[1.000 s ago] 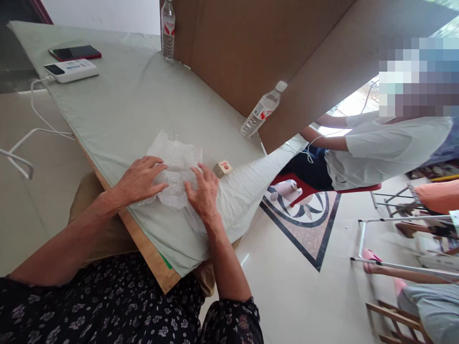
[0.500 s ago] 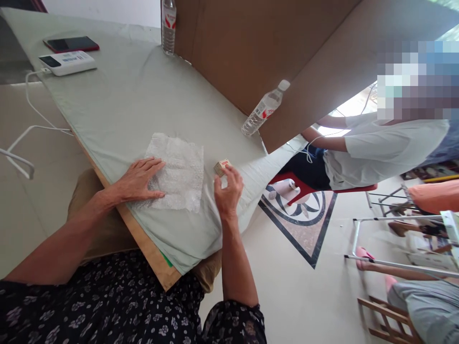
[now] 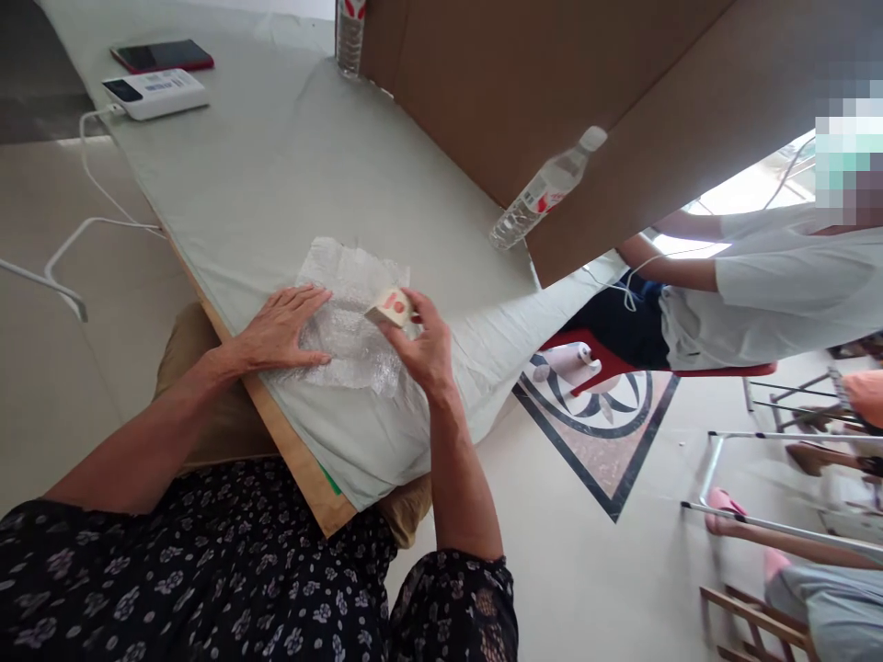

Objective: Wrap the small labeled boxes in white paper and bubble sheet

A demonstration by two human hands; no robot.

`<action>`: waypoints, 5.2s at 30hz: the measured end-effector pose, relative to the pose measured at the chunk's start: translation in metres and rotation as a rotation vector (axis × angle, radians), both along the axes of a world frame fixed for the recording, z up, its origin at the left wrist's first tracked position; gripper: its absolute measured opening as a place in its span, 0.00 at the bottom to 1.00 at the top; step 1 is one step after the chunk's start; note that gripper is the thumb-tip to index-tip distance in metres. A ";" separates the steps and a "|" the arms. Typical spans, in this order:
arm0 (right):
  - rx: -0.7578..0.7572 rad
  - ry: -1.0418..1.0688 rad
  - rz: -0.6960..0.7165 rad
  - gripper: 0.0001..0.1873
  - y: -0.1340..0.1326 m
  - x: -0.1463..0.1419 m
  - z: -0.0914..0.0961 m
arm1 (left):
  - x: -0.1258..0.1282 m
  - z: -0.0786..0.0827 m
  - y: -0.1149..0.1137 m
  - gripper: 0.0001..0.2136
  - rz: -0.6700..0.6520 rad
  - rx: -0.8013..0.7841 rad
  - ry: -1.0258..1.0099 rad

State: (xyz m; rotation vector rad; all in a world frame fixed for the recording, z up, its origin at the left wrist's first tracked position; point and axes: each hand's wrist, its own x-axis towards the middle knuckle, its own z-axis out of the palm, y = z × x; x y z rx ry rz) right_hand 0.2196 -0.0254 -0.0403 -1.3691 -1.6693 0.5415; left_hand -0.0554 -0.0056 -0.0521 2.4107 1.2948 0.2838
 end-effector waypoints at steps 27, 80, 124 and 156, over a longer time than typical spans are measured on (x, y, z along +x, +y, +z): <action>-0.003 -0.200 0.215 0.36 -0.010 -0.017 -0.013 | -0.035 0.004 -0.031 0.40 -0.014 0.094 -0.222; -0.241 0.220 0.093 0.14 0.002 -0.047 -0.016 | 0.032 0.019 -0.011 0.12 0.357 -0.254 -0.729; 0.221 -0.691 0.118 0.14 -0.036 -0.063 -0.005 | -0.003 0.037 -0.013 0.18 0.549 -0.139 -0.254; 0.238 -0.951 0.187 0.11 -0.026 -0.069 0.016 | 0.032 0.049 -0.007 0.04 0.630 -0.453 -0.633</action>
